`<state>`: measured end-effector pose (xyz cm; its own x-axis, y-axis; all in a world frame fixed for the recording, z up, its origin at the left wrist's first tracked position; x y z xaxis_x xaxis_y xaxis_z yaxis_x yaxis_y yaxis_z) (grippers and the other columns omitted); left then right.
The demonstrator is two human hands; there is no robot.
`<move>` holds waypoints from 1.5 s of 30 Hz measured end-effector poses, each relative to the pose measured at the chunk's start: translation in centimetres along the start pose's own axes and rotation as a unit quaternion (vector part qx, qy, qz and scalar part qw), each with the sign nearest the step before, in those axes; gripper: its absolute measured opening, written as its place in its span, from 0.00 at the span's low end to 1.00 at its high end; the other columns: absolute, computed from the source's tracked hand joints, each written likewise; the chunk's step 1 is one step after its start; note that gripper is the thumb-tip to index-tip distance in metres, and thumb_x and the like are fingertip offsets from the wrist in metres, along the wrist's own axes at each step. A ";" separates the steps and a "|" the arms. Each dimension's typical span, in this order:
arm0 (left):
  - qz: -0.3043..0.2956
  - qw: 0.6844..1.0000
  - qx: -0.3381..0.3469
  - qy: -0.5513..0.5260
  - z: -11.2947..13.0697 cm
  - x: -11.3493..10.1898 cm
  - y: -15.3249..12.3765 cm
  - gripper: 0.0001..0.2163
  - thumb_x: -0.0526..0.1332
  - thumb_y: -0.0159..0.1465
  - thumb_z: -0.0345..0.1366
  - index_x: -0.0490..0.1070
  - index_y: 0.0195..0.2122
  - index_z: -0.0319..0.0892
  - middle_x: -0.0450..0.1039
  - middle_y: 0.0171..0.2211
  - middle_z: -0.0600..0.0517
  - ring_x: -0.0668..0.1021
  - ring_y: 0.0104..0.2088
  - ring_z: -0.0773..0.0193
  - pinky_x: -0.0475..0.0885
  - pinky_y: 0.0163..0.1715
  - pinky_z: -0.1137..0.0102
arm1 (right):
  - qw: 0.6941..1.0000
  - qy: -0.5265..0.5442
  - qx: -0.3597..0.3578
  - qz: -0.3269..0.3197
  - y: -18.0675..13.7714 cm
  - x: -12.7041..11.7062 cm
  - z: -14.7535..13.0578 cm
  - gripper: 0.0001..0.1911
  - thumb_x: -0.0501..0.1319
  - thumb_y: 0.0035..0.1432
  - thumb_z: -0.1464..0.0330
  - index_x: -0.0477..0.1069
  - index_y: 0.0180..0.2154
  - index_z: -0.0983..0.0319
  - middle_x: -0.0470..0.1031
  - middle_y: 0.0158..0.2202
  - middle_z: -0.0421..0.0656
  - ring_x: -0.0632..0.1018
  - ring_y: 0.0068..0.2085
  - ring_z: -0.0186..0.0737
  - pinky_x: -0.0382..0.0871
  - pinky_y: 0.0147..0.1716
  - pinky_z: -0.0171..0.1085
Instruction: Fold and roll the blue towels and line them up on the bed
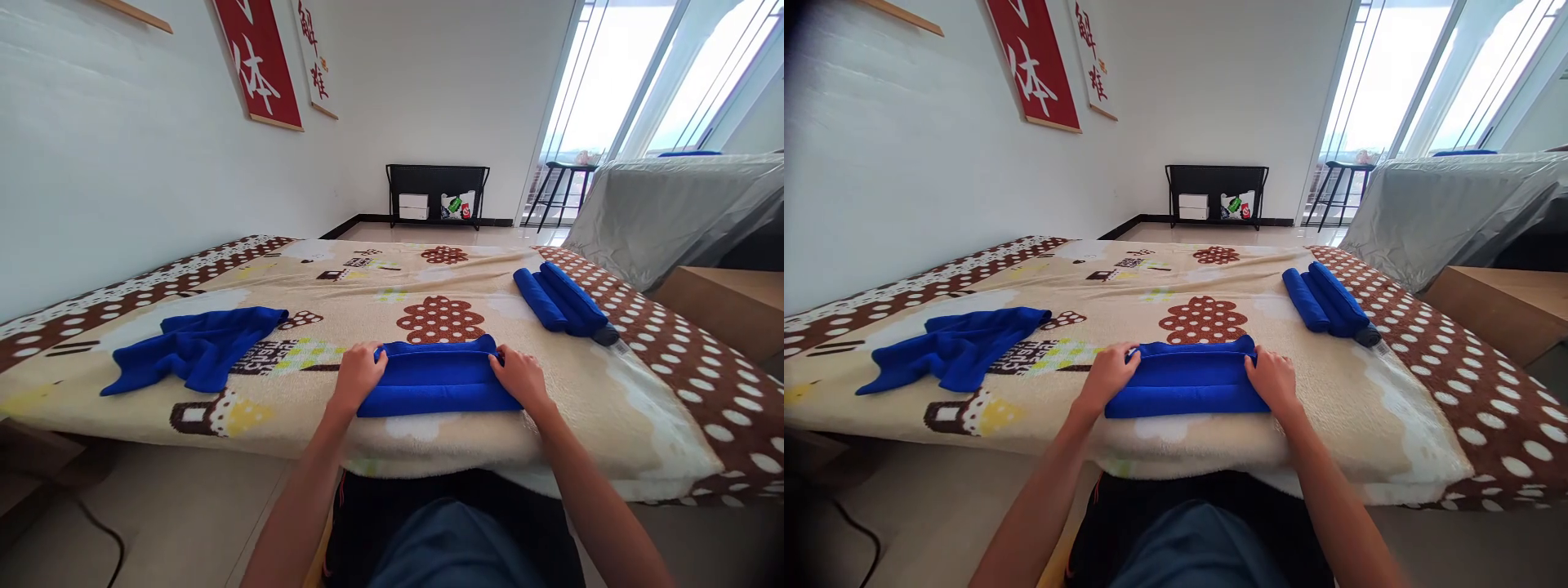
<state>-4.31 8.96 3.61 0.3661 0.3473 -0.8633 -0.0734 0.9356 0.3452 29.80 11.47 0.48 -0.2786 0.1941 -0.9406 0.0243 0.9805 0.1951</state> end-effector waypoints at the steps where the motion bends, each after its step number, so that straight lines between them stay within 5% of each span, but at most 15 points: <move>1: 0.003 1.000 -0.004 -0.009 -0.8 0.1 1.1 0.14 0.56 0.65 0.36 0.78 0.47 0.42 0.78 0.49 0.42 0.77 0.52 0.50 0.68 0.56 0.58 | 1.000 0.015 -0.005 -0.001 1.0 0.1 0.3 0.22 0.52 0.67 0.59 0.73 0.53 0.64 0.79 0.44 0.53 0.78 0.47 0.50 0.65 0.51 0.45; 8: -0.040 0.995 -0.013 -0.094 -4.2 3.2 4.7 0.06 0.65 0.57 0.38 0.77 0.34 0.44 0.78 0.37 0.49 0.79 0.39 0.58 0.73 0.41 0.66 | 0.988 0.141 -0.047 -0.040 6.4 2.1 2.2 0.16 0.61 0.56 0.62 0.74 0.44 0.63 0.78 0.32 0.40 0.77 0.33 0.36 0.66 0.34 0.32; 15: 0.006 0.987 -0.018 -0.158 -4.7 3.0 4.6 0.05 0.61 0.59 0.37 0.70 0.31 0.42 0.75 0.32 0.51 0.75 0.31 0.63 0.71 0.37 0.68 | 0.975 0.212 -0.051 0.039 6.7 2.0 3.5 0.16 0.56 0.57 0.57 0.73 0.37 0.62 0.76 0.32 0.42 0.74 0.31 0.37 0.65 0.33 0.35; 29: 0.150 0.964 -0.054 -0.212 -5.0 0.3 3.6 0.11 0.54 0.66 0.42 0.70 0.41 0.43 0.74 0.44 0.45 0.77 0.44 0.58 0.71 0.49 0.63 | 0.968 0.223 -0.046 0.104 5.7 0.8 3.1 0.16 0.55 0.57 0.63 0.74 0.42 0.64 0.75 0.45 0.49 0.74 0.36 0.39 0.67 0.45 0.41; 32: 0.087 0.968 0.008 -0.236 -3.3 0.2 2.8 0.15 0.53 0.66 0.44 0.75 0.43 0.42 0.78 0.46 0.46 0.78 0.48 0.57 0.72 0.50 0.64 | 0.962 0.246 -0.091 0.072 5.0 0.4 1.7 0.18 0.53 0.61 0.62 0.75 0.45 0.63 0.76 0.48 0.48 0.76 0.43 0.41 0.67 0.49 0.41; 38: -0.142 0.945 0.159 -0.248 0.9 2.7 1.5 0.15 0.61 0.61 0.46 0.82 0.44 0.47 0.81 0.48 0.52 0.79 0.53 0.54 0.70 0.56 0.62 | 0.929 0.275 -0.230 -0.086 3.2 1.1 -1.8 0.19 0.57 0.62 0.56 0.79 0.49 0.56 0.79 0.51 0.41 0.76 0.54 0.42 0.68 0.56 0.42; 45: -0.133 0.965 0.123 -0.187 -0.6 4.0 2.7 0.15 0.61 0.63 0.44 0.80 0.48 0.50 0.76 0.56 0.51 0.72 0.62 0.53 0.58 0.65 0.54 | 0.938 0.248 -0.225 -0.090 4.0 2.6 -1.2 0.17 0.58 0.62 0.60 0.78 0.49 0.55 0.76 0.56 0.41 0.70 0.63 0.43 0.55 0.66 0.50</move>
<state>-3.58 12.94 0.91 0.6551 0.0067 -0.7555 0.2750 0.9293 0.2467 28.01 15.83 -0.81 -0.6548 -0.1218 -0.7460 -0.4421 0.8622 0.2473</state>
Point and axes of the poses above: each hand's wrist, its own y-axis towards the middle knuckle, its own x-axis out of the palm, z = x × y, the point moved 7 cm from there along y, towards the middle knuckle
